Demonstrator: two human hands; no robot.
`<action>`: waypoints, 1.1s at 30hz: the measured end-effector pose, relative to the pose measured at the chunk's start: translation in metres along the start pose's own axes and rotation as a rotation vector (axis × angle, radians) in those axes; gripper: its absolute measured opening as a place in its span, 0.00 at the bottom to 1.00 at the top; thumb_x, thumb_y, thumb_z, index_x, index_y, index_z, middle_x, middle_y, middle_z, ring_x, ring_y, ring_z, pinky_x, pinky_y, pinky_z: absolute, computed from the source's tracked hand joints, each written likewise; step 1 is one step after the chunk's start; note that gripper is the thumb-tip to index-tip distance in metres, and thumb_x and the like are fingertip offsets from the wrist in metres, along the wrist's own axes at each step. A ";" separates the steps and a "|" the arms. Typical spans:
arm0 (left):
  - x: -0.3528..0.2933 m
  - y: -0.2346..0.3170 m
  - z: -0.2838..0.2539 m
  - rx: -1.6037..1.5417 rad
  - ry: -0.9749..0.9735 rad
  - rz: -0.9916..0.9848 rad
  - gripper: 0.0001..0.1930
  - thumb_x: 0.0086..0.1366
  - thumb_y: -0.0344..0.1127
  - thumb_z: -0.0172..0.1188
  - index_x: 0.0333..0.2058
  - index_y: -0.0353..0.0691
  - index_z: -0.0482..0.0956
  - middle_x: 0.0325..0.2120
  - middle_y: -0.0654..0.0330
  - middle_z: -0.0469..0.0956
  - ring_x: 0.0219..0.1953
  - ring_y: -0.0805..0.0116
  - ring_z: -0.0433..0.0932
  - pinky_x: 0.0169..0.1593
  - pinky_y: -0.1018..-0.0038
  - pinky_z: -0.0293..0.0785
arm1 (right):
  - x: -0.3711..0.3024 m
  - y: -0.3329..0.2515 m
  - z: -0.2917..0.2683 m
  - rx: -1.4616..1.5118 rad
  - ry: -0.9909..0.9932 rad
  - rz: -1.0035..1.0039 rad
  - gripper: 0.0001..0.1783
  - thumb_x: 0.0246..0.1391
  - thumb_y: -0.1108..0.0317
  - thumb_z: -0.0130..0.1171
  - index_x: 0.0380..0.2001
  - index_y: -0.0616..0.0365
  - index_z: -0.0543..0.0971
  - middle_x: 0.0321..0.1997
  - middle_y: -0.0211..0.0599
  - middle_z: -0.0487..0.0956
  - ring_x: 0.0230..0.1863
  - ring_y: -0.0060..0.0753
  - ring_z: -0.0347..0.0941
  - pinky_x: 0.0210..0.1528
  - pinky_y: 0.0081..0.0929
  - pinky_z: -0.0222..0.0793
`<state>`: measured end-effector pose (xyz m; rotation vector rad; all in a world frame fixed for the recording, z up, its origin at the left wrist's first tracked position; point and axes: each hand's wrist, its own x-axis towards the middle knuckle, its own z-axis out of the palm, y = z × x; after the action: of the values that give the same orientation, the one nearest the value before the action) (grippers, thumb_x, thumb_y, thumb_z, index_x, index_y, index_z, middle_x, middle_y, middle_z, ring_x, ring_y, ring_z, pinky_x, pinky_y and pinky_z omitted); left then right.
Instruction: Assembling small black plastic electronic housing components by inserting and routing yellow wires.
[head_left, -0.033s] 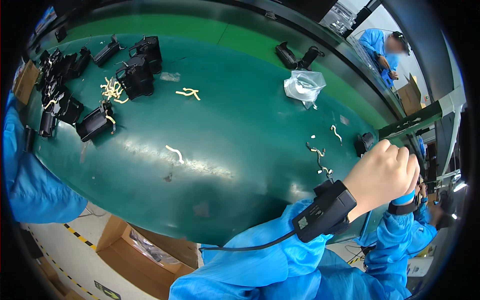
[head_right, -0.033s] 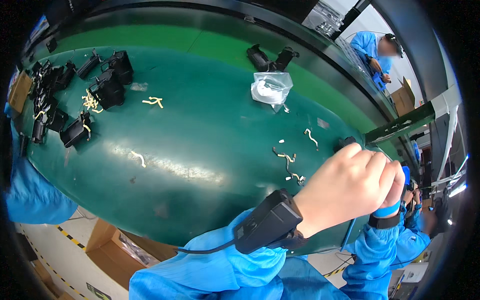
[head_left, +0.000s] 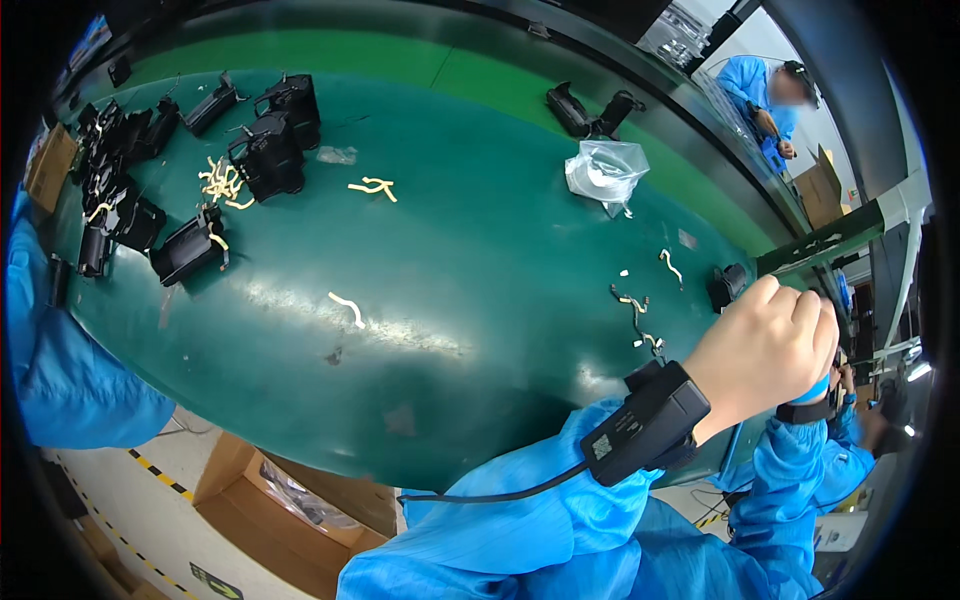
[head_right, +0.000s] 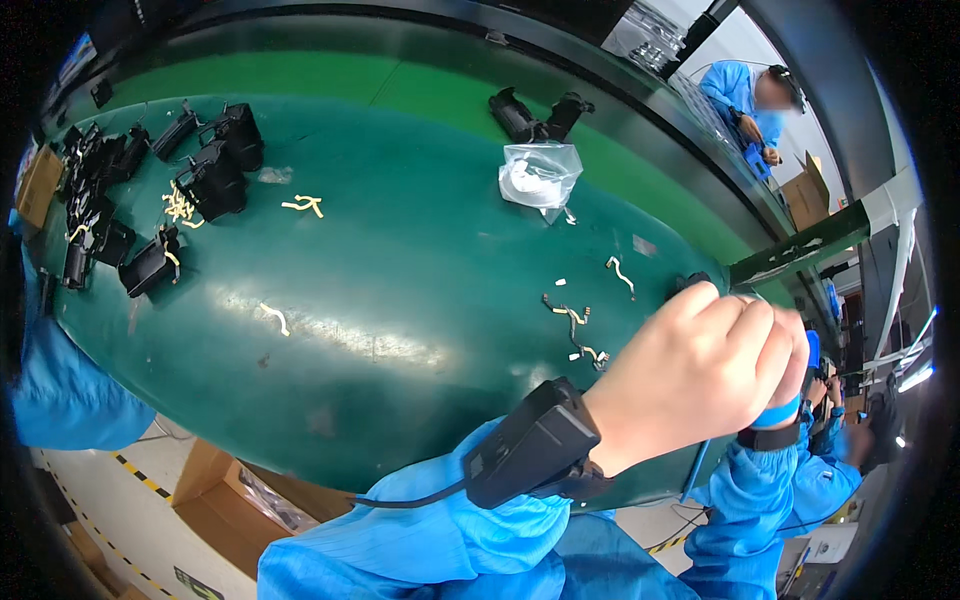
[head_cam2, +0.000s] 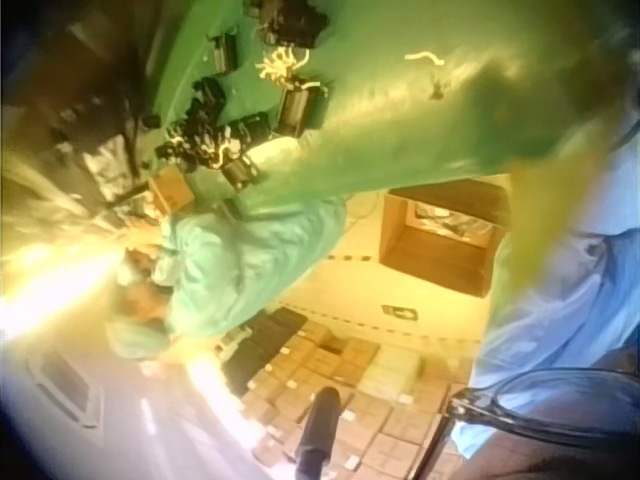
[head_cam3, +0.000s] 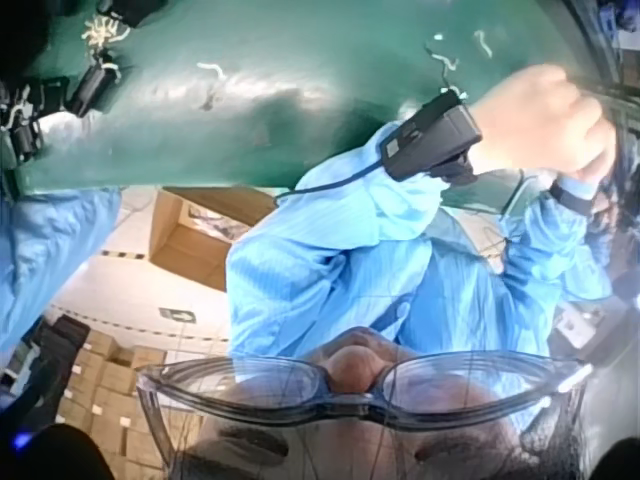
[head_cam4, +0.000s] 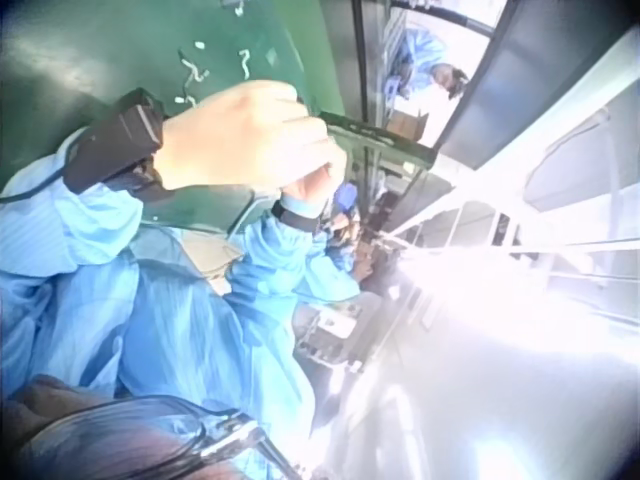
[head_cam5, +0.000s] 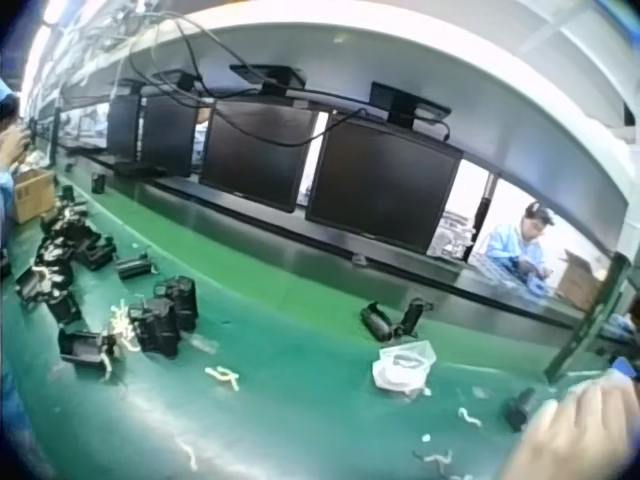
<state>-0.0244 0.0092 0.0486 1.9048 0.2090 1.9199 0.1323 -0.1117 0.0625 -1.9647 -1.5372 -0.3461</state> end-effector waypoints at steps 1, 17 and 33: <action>-0.002 -0.003 -0.003 0.025 -0.021 -0.004 0.05 0.51 0.31 0.60 0.23 0.38 0.73 0.20 0.62 0.69 0.22 0.69 0.70 0.29 0.74 0.66 | 0.002 -0.017 0.023 0.032 -0.007 0.006 0.17 0.63 0.60 0.46 0.38 0.64 0.75 0.38 0.35 0.78 0.42 0.31 0.72 0.46 0.29 0.69; 0.006 0.008 -0.016 -0.231 0.107 -0.019 0.07 0.47 0.26 0.62 0.28 0.30 0.79 0.29 0.53 0.77 0.20 0.71 0.71 0.21 0.79 0.61 | 0.123 -0.067 0.159 0.459 -0.460 0.029 0.06 0.60 0.68 0.56 0.35 0.60 0.77 0.19 0.31 0.72 0.22 0.18 0.65 0.25 0.24 0.61; -0.002 0.012 -0.020 -0.207 -0.119 -0.058 0.12 0.57 0.33 0.56 0.35 0.28 0.78 0.32 0.50 0.78 0.27 0.66 0.75 0.28 0.77 0.68 | 0.125 -0.089 0.138 0.968 -0.746 0.290 0.10 0.64 0.66 0.52 0.34 0.63 0.76 0.21 0.18 0.66 0.23 0.10 0.55 0.23 0.15 0.52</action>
<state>-0.0460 0.0018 0.0507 1.8465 0.0283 1.7128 0.0620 0.0822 0.0510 -1.4838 -1.3556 1.1585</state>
